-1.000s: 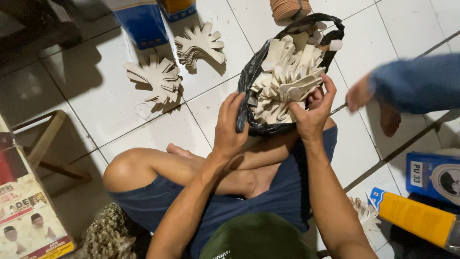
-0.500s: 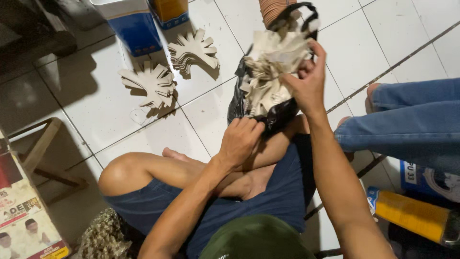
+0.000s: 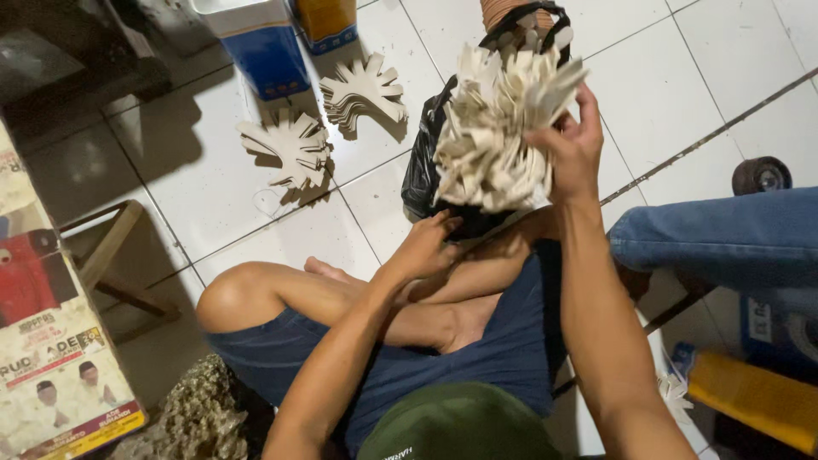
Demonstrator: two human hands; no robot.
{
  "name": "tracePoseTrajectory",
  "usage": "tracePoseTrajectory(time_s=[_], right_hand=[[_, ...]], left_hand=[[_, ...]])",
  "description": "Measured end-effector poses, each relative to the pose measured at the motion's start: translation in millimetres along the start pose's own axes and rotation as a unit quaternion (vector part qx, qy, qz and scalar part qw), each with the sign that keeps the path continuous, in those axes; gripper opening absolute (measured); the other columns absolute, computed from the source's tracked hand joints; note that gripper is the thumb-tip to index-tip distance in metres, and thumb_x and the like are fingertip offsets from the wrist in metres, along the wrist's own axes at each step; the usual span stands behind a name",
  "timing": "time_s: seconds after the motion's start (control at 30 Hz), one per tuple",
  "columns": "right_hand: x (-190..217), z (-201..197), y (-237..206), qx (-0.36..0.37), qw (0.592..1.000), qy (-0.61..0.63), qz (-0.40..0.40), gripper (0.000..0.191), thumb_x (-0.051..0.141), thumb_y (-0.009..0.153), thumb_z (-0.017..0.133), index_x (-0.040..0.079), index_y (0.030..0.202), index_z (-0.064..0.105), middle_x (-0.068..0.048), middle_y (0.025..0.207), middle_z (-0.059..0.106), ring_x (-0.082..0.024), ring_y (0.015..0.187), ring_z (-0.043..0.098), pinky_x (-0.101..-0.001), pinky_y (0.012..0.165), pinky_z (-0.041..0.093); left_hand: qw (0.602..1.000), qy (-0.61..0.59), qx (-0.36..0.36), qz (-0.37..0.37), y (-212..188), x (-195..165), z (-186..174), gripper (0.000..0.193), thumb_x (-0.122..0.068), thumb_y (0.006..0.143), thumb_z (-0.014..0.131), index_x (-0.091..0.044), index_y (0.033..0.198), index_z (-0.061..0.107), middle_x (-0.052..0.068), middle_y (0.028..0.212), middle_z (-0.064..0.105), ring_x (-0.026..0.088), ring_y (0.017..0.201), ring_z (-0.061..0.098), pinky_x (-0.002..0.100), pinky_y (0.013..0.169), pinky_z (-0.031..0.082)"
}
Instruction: The person sits on the floor and sorts through a black plastic bag containing star-shaped wooden craft parts. They remove the parts, separate them into smaller stacks, and place them on the floor. The person handles the parts by hand without using any tools.
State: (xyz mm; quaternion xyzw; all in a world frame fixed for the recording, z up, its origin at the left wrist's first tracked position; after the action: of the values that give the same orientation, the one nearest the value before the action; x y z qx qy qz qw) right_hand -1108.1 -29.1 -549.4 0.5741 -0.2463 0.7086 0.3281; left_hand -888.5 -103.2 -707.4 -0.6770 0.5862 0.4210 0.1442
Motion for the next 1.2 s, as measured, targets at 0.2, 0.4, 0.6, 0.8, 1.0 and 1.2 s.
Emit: tracePoseTrajectory(time_s=[0.2,0.4,0.6,0.8,1.0,1.2], right_hand=[[7,8,-70,0.083,0.98,-0.178,-0.029,0.093,-0.007,0.072,0.075,0.002,0.156,0.034,-0.019,0.13,0.063,-0.028,0.118,0.065,-0.0395,0.104,0.058],[-17,44,-104,0.169,0.929,-0.309,-0.11,0.087,-0.003,0.086,0.069,0.001,0.163,0.027,-0.023,0.165,0.038,-0.035,0.153,0.037,-0.0401,0.127,0.028],[-7,52,-112,0.254,0.931,-0.255,-0.06,0.088,0.002,0.086,0.061,0.002,0.165,0.02,-0.022,0.168,0.031,-0.032,0.152,0.035,-0.0391,0.124,0.028],[-9,38,-83,-0.001,0.86,-0.502,-0.088,0.055,0.023,0.084,0.087,0.003,0.126,0.057,-0.021,0.12,0.066,-0.035,0.112,0.065,-0.0423,0.094,0.052],[-43,-4,-72,-0.022,0.915,-0.395,-0.081,0.038,0.009,0.09,0.074,0.001,0.122,0.056,-0.014,0.098,0.072,-0.026,0.09,0.072,-0.0342,0.075,0.055],[-37,-63,-66,-0.081,0.93,-0.355,-0.06,0.032,0.001,0.092,0.074,0.001,0.121,0.06,-0.012,0.098,0.071,-0.017,0.089,0.068,-0.0286,0.075,0.054]], left_hand=[[0.824,-0.47,-0.169,-0.268,1,-4,-44,0.049,-0.034,0.105,0.072,0.007,0.132,0.072,0.022,0.113,0.069,0.025,0.108,0.062,0.037,0.099,0.051],[0.917,-0.377,-0.047,-0.12,16,-57,-88,0.112,-0.015,0.081,0.093,0.001,0.159,0.014,0.019,0.146,0.051,0.028,0.133,0.054,0.033,0.11,0.044],[0.76,-0.549,-0.22,-0.27,35,-54,-90,0.088,0.005,0.074,0.081,0.001,0.146,0.03,0.019,0.125,0.06,0.026,0.105,0.068,0.037,0.085,0.065],[0.737,-0.547,-0.287,-0.274,19,-43,-87,0.067,0.005,0.08,0.08,0.005,0.137,0.045,0.018,0.119,0.067,0.024,0.101,0.071,0.033,0.087,0.064],[0.781,-0.496,-0.291,-0.243,9,-33,-82,0.072,0.002,0.079,0.082,-0.001,0.14,0.043,0.015,0.117,0.066,0.02,0.098,0.07,0.033,0.085,0.063],[0.72,-0.571,-0.287,-0.271,-13,12,-101,0.046,-0.008,0.082,0.077,0.009,0.122,0.062,0.017,0.11,0.07,0.025,0.095,0.073,0.038,0.089,0.063]])
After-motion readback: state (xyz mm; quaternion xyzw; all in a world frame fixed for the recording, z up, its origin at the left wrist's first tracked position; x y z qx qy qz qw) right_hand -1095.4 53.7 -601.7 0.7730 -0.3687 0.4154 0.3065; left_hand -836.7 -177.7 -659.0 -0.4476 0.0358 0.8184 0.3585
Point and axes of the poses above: each hand's wrist, its own y-axis towards the middle knuckle, its own z-axis out of the palm, x = y × z, the point moved 1 cm from there along y, towards the middle knuckle
